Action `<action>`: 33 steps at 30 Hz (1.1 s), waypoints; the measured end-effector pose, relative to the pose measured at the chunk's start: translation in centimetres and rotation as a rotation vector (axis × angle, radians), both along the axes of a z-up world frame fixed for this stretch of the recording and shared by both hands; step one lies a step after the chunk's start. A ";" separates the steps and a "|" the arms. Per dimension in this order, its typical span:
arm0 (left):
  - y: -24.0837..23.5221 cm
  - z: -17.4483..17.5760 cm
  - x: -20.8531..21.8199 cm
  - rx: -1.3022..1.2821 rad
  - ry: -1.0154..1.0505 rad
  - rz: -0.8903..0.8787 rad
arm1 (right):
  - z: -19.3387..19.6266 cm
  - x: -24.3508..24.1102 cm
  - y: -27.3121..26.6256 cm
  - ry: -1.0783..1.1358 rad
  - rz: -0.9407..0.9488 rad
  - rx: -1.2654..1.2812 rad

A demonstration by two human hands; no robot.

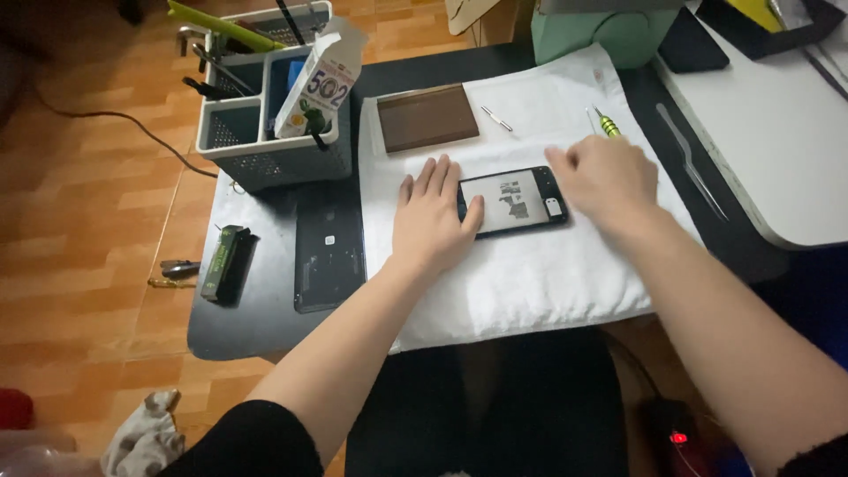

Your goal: The person uses a prying tool and their hands to carefully open the back cover of a smartphone, then proceeds to inspect and manipulate the internal motherboard and battery components.

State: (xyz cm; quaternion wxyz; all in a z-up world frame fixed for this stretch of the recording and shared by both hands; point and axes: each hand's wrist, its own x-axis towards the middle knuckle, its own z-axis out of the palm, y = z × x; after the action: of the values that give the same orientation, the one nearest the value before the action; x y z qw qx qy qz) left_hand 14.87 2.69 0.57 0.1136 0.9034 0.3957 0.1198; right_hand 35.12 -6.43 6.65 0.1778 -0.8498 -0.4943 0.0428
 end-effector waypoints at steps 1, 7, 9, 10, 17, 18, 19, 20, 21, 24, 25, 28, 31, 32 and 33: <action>-0.1 -0.1 0.0 -0.008 0.000 0.000 | -0.8 1.6 -0.1 0.000 0.000 -0.008; 0.9 -2.5 0.4 0.052 -0.137 -0.013 | -5.5 8.8 -0.1 -0.090 -0.113 0.222; 1.2 -2.4 0.5 0.067 -0.134 -0.004 | -7.3 10.5 0.3 -0.235 -0.090 0.254; 0.9 -2.6 0.3 0.067 -0.134 -0.003 | -7.2 9.7 -0.1 -0.235 -0.089 0.254; 0.3 -0.9 -0.4 -0.008 -0.451 -0.007 | -7.0 7.8 -0.8 -0.252 -0.093 0.164; 0.1 -0.4 -0.5 -0.071 -0.542 -0.022 | -6.5 7.4 -1.0 -0.207 -0.082 0.133; 0.1 -0.2 -0.7 -0.077 -0.542 -0.020 | -6.4 7.4 -1.1 -0.207 -0.081 0.126; 0.2 0.0 -0.9 -0.119 -0.602 0.007 | -6.3 7.4 -1.2 -0.210 -0.071 0.116; 0.2 0.2 -1.0 -0.162 -0.658 0.032 | -6.3 7.4 -1.3 -0.210 -0.063 0.107; 0.8 -0.9 -1.0 -0.078 -0.676 0.050 | -6.0 6.8 -1.5 -0.204 -0.090 0.035; 0.9 -0.7 -0.9 -0.075 -0.678 0.048 | -6.0 7.1 -1.4 -0.206 -0.091 0.038; 0.6 -1.1 -1.1 -0.059 -0.685 0.088 | -6.5 6.9 -1.6 -0.224 -0.124 -0.016; 0.5 -0.8 -1.2 -0.009 -0.701 0.105 | -5.9 6.4 -1.4 -0.218 -0.144 -0.005; 0.2 -0.5 -1.2 -0.023 -0.691 0.112 | -5.9 6.5 -1.2 -0.227 -0.147 -0.004; -0.2 -0.3 -1.3 -0.041 -0.679 0.120 | -6.1 6.6 -1.3 -0.235 -0.151 -0.008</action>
State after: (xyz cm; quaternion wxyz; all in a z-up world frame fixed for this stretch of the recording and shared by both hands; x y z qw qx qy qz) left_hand 13.56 2.53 0.28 0.2495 0.7847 0.3902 0.4120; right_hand 41.70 -7.68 0.53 0.1181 -0.8844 -0.4464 -0.0685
